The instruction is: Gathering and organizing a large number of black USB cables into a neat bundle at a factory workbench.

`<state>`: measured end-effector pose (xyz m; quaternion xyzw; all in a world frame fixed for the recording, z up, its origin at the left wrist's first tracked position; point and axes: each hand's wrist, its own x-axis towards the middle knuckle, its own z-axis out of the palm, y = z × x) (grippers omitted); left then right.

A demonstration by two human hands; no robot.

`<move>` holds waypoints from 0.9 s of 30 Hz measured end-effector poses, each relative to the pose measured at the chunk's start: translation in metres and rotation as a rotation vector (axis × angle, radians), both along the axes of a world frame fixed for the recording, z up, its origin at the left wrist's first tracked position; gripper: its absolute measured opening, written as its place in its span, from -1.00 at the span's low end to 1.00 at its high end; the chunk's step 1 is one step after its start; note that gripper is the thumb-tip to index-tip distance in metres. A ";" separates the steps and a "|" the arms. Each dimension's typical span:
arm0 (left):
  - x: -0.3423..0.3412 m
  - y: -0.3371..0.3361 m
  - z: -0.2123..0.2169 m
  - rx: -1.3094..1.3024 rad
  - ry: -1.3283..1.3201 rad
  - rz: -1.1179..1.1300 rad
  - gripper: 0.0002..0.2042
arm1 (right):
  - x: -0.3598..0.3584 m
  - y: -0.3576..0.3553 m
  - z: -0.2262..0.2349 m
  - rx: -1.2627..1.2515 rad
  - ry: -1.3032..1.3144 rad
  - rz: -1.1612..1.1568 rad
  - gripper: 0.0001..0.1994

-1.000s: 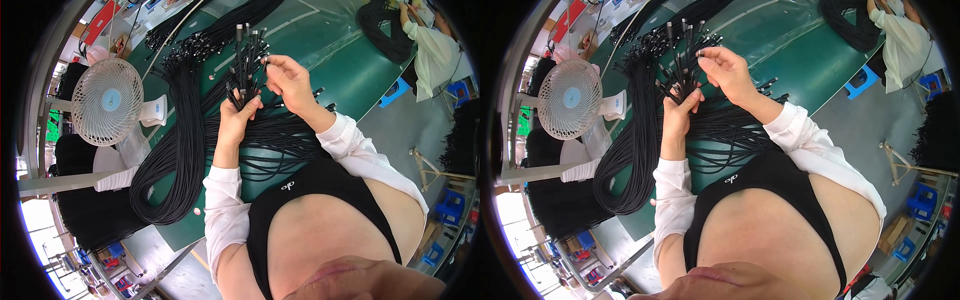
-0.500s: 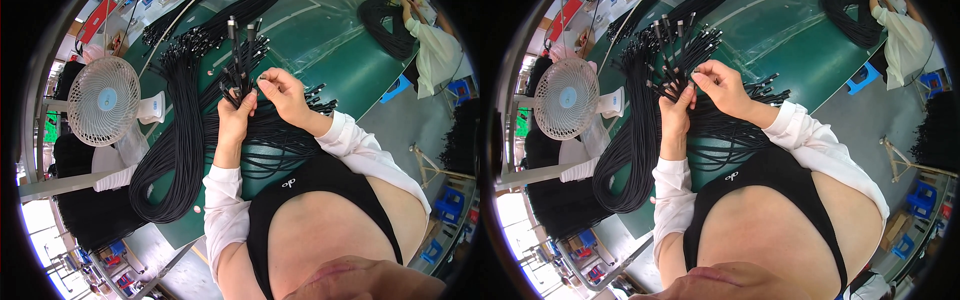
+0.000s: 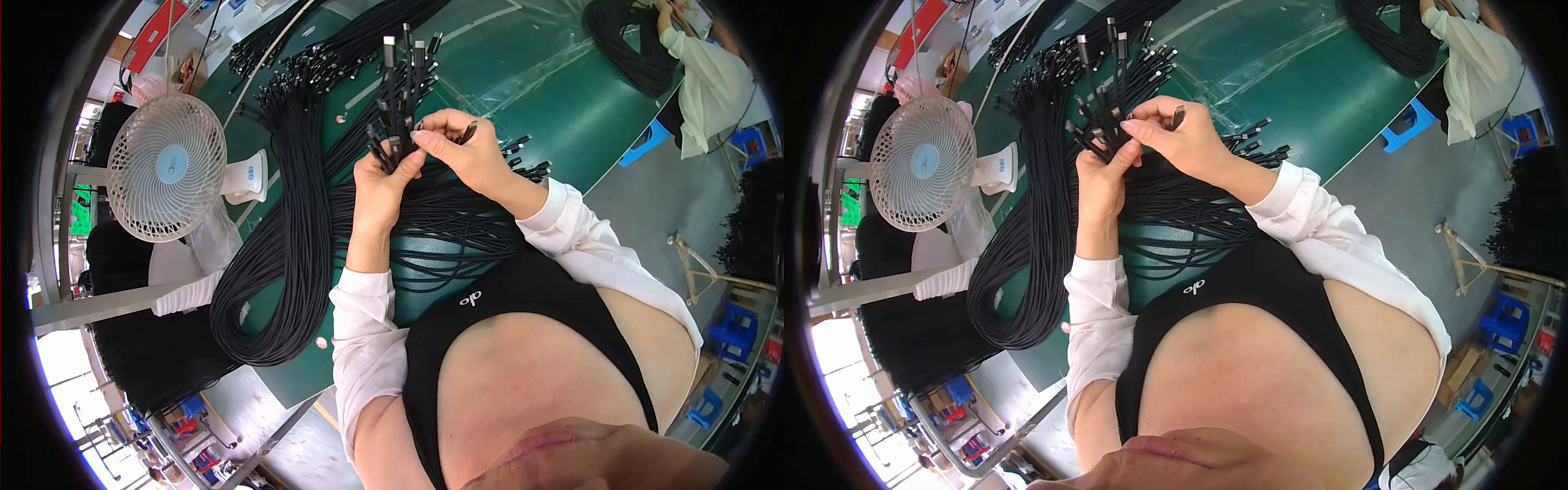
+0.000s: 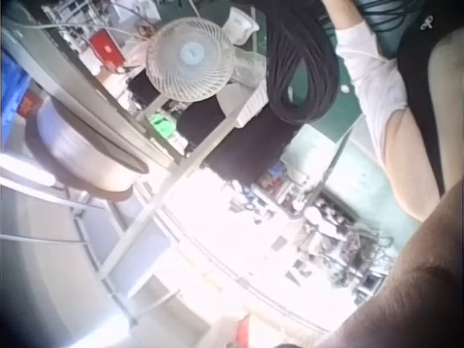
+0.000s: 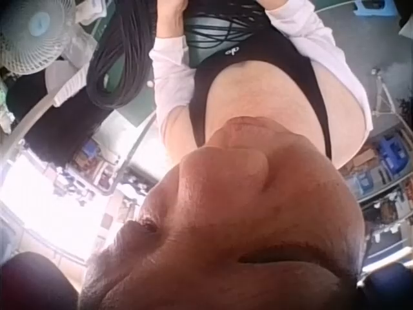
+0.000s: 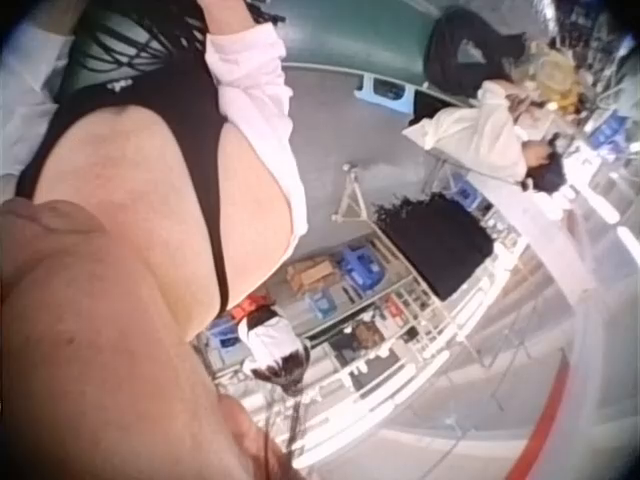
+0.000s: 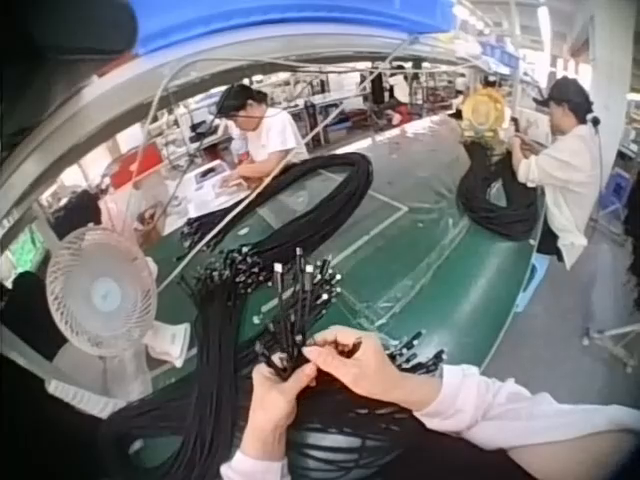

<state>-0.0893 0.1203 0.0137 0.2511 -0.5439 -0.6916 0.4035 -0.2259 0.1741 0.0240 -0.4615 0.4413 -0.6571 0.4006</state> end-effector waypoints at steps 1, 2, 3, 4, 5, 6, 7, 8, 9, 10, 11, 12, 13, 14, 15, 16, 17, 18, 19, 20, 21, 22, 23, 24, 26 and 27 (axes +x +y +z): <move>-0.001 0.001 0.004 0.016 0.025 0.014 -0.90 | -0.001 0.000 -0.001 -0.002 0.024 -0.015 -0.80; -0.001 0.001 0.006 0.032 0.049 0.029 -0.91 | -0.001 0.000 -0.002 -0.031 0.037 -0.036 -0.83; -0.002 0.001 0.006 0.053 0.081 0.047 -0.92 | 0.001 0.001 -0.001 -0.032 0.036 -0.036 -0.83; -0.002 0.001 0.003 0.052 0.080 0.048 -0.92 | 0.005 0.005 0.001 -0.031 -0.019 -0.010 -0.84; -0.001 -0.001 -0.002 0.033 0.104 0.025 -0.92 | 0.007 0.006 0.002 -0.030 -0.073 0.015 -0.84; -0.001 0.000 -0.004 0.016 0.128 -0.001 -0.92 | 0.009 0.006 -0.003 -0.024 -0.029 -0.007 -0.88; 0.000 0.001 -0.003 0.043 0.105 -0.025 -0.92 | 0.009 0.006 -0.006 -0.024 -0.032 -0.010 -0.88; -0.002 0.002 -0.002 0.043 0.103 -0.028 -0.92 | 0.009 0.005 -0.008 -0.039 -0.050 -0.011 -0.89; -0.005 0.003 -0.001 0.029 0.095 0.013 -0.92 | 0.009 0.004 -0.009 -0.055 -0.065 -0.011 -0.90; -0.007 0.003 0.001 0.016 0.089 0.053 -0.93 | 0.006 0.002 -0.012 -0.127 -0.030 -0.052 -0.90; -0.008 0.002 0.002 -0.030 0.107 0.071 -0.93 | 0.002 0.001 -0.014 -0.200 0.006 -0.093 -0.90; -0.009 0.001 0.002 -0.029 0.107 0.072 -0.93 | -0.002 0.002 -0.012 -0.170 -0.006 -0.071 -0.87; -0.009 0.000 0.003 -0.041 0.099 0.081 -0.94 | -0.002 0.003 -0.010 -0.170 -0.004 -0.070 -0.87; -0.010 -0.001 0.002 -0.052 0.092 0.091 -0.94 | -0.002 0.003 -0.007 -0.190 -0.032 -0.052 -0.85; -0.008 0.000 0.001 -0.039 0.089 0.063 -0.94 | 0.000 0.004 -0.003 -0.211 -0.062 -0.034 -0.84; -0.007 0.002 0.001 -0.029 0.038 0.051 -0.93 | 0.002 0.005 0.000 -0.202 -0.038 -0.025 -0.81; -0.005 0.004 0.001 -0.019 -0.012 0.040 -0.92 | 0.003 0.005 0.002 -0.200 -0.038 -0.025 -0.81; -0.005 0.003 -0.001 -0.022 -0.015 0.031 -0.90 | 0.004 0.004 0.002 -0.172 0.034 -0.049 -0.80; -0.004 0.003 -0.002 -0.022 -0.014 0.030 -0.90 | 0.005 0.003 0.004 -0.144 0.105 -0.073 -0.79; -0.002 0.002 -0.001 -0.028 0.012 0.004 -0.90 | 0.007 0.003 0.007 -0.158 0.042 -0.061 -0.81; -0.001 0.002 0.002 -0.035 0.037 -0.020 -0.90 | 0.008 0.002 0.007 -0.159 0.042 -0.059 -0.81; 0.000 0.002 0.004 -0.025 0.072 -0.011 -0.90 | 0.010 0.002 0.006 -0.169 0.008 -0.057 -0.82; 0.003 0.002 0.004 -0.026 0.068 -0.011 -0.90 | 0.012 0.001 0.006 -0.180 -0.028 -0.056 -0.84; 0.003 0.001 0.002 -0.035 0.050 -0.024 -0.91 | 0.011 0.001 0.006 -0.181 -0.031 -0.060 -0.84; 0.004 -0.001 0.002 -0.048 0.019 -0.047 -0.91 | 0.010 0.001 0.005 -0.238 0.087 -0.046 -0.86; 0.001 0.000 0.002 -0.042 0.034 -0.039 -0.92 | 0.006 0.001 0.005 -0.245 0.072 -0.061 -0.86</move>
